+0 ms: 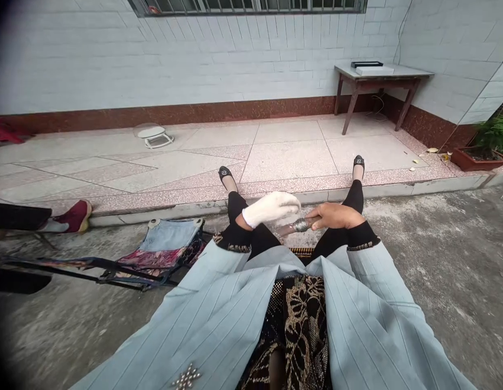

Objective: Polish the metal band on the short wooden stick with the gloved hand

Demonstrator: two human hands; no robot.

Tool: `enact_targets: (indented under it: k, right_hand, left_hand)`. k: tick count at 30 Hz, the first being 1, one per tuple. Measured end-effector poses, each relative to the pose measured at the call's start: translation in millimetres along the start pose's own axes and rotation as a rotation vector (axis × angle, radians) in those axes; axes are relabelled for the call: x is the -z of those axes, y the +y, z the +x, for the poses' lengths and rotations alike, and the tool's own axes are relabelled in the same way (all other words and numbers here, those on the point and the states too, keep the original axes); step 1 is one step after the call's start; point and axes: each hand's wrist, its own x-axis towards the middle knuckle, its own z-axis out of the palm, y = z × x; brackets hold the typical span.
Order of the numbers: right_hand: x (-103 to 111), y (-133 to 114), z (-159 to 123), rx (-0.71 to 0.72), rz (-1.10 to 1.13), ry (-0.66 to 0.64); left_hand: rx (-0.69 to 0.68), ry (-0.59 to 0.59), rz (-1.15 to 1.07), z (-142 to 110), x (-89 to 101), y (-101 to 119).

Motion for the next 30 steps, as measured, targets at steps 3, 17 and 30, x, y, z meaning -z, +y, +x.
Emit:
enact_targets:
  k: [3,17,30]
  right_hand:
    - [5,0,-7,0.072,0.254,0.032]
    - [5,7,6,0.073,0.93,0.646]
    - [11,28,4,-0.16,0.269,0.804]
  left_hand:
    - [0.018,0.025,-0.133,3,-5.9,-11]
    - [0.068,0.092,-0.603,-4,-43.0,-9]
    - [0.093,0.164,-0.377,-8,-43.2,-7]
